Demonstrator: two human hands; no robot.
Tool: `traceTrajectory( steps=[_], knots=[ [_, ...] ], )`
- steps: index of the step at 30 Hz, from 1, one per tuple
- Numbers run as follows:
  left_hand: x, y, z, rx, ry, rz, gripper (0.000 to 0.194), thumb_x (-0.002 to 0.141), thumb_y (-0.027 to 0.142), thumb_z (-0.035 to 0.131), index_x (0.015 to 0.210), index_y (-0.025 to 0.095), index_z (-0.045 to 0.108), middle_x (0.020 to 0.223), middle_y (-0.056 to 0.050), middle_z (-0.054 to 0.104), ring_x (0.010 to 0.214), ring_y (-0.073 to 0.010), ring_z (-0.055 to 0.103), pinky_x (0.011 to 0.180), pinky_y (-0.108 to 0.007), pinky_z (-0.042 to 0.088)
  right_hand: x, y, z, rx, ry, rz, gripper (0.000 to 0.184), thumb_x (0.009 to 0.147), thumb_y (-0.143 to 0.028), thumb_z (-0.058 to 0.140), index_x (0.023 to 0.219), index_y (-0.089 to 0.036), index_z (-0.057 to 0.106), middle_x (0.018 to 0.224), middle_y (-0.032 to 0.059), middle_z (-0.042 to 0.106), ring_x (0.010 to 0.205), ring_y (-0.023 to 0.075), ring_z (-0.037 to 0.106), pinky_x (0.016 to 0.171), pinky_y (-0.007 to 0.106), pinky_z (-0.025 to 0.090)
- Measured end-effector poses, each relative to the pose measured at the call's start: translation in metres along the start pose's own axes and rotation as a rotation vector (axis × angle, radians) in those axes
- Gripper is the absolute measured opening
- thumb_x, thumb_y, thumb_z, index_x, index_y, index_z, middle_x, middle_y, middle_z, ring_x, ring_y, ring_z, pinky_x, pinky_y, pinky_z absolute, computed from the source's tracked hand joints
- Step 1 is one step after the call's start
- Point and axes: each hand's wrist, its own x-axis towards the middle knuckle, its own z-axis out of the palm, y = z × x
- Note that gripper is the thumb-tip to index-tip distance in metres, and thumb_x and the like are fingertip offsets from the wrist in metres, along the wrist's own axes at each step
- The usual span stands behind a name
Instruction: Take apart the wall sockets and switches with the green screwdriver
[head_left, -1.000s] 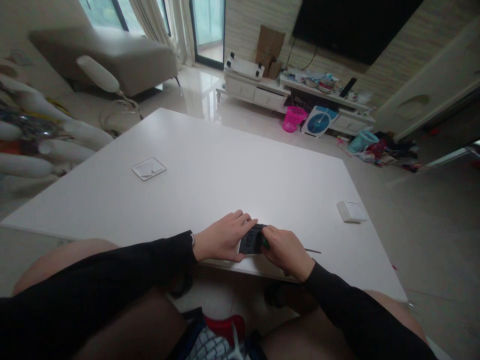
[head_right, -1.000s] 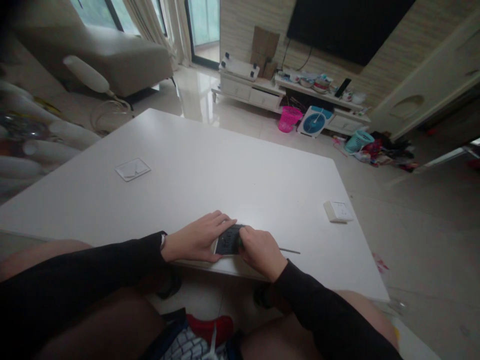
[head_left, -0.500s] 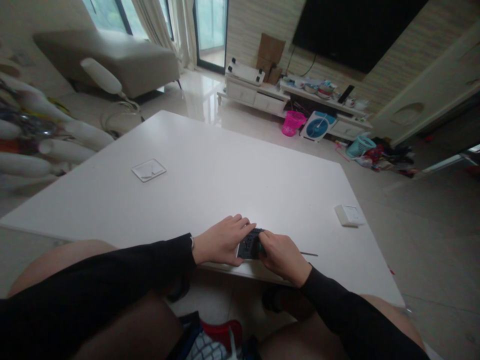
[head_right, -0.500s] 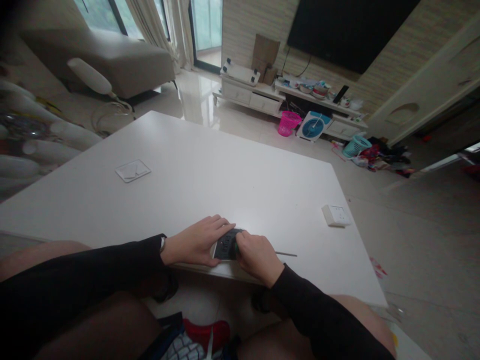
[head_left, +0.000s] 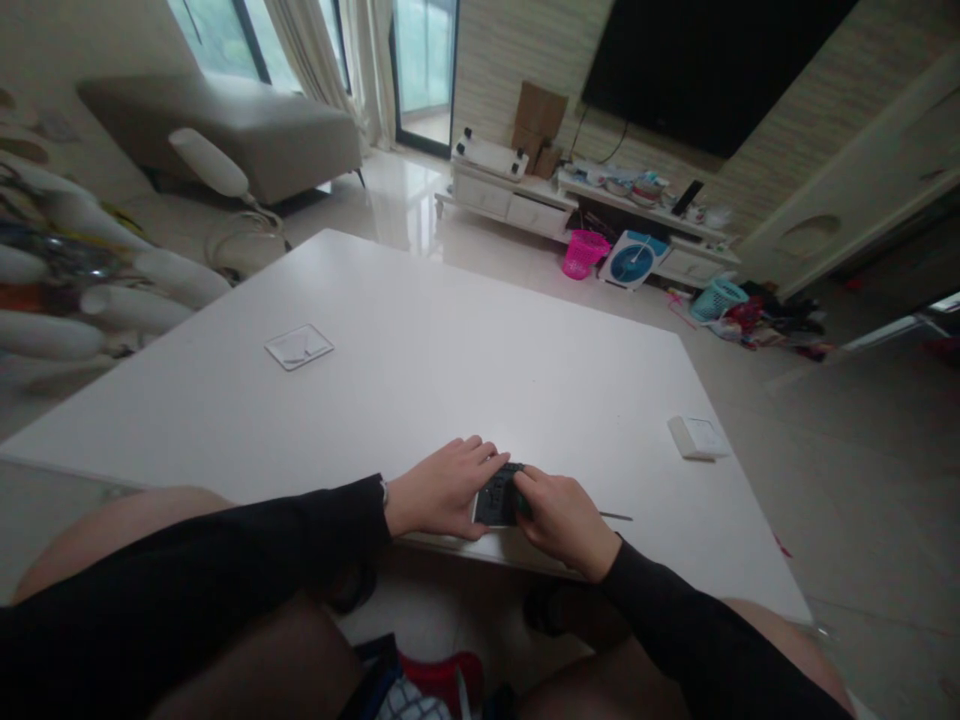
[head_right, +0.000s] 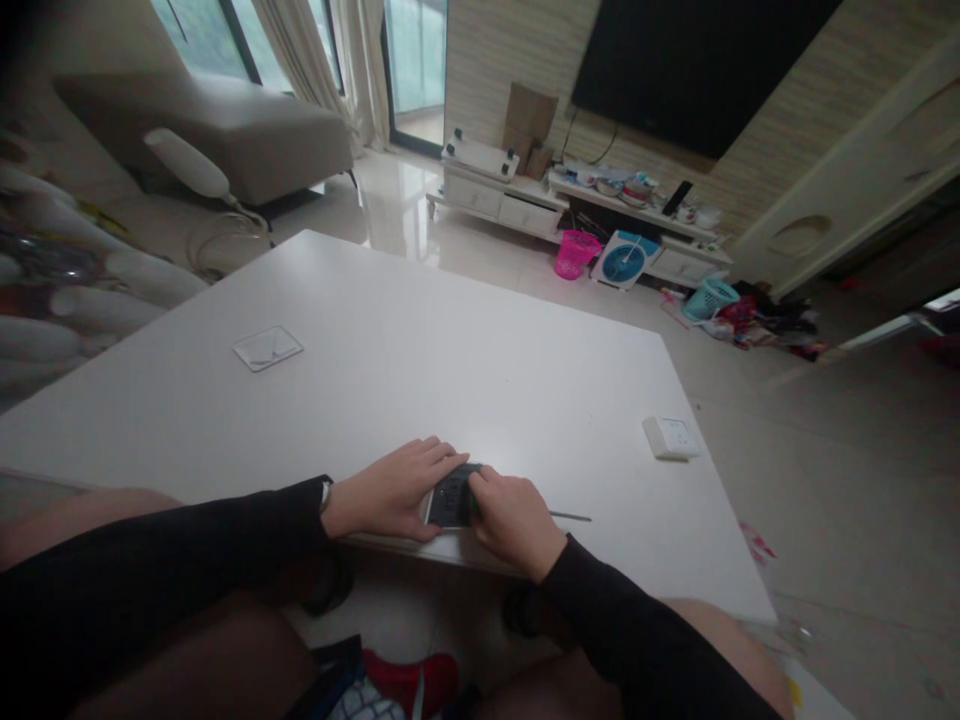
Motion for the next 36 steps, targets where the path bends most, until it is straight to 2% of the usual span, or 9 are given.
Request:
traceTrajectory(
  steps=[11,17,29,36],
  knots=[
    [0.0001,0.0017,-0.0035,0.001,-0.009,-0.02,0.085,0.073,0.047,0.081,0.143,0.011,0.049,0.124,-0.017,0.063,0.109,-0.0338,0.059,0.095,-0.046,0.052,-0.0004,-0.001,-0.001,-0.015,-0.004,0.082,0.016,0.094,-0.023,0.058,0.109,-0.018,0.061,0.108,0.0084,0.074,0.089,0.0246,0.073,0.069,0.033,0.041],
    [-0.0005,0.0004,-0.0003,-0.006,0.04,0.003,0.082,0.075,0.049,0.079,0.142,0.013,0.049,0.123,-0.017,0.063,0.109,-0.0338,0.059,0.093,-0.045,0.051,0.0011,-0.0023,-0.0016,-0.04,-0.029,0.11,0.016,0.095,-0.022,0.058,0.109,-0.017,0.061,0.106,0.01,0.075,0.087,0.025,0.073,0.068,0.033,0.042],
    [-0.0004,0.0013,0.0007,-0.038,0.023,0.001,0.081,0.073,0.047,0.08,0.14,0.014,0.05,0.122,-0.015,0.064,0.109,-0.0328,0.06,0.094,-0.045,0.052,0.0013,-0.0005,0.0049,0.056,-0.002,0.001,0.024,0.091,-0.017,0.058,0.113,-0.019,0.065,0.117,0.0094,0.073,0.096,0.0235,0.072,0.077,0.032,0.046],
    [-0.001,0.0,0.0008,-0.01,0.02,0.012,0.081,0.074,0.047,0.08,0.141,0.013,0.05,0.125,-0.016,0.064,0.109,-0.0332,0.06,0.093,-0.045,0.052,-0.0017,0.0002,0.0005,0.078,0.033,-0.013,0.02,0.088,-0.018,0.058,0.106,-0.019,0.064,0.109,0.0078,0.073,0.09,0.0216,0.069,0.075,0.03,0.043]
  ],
)
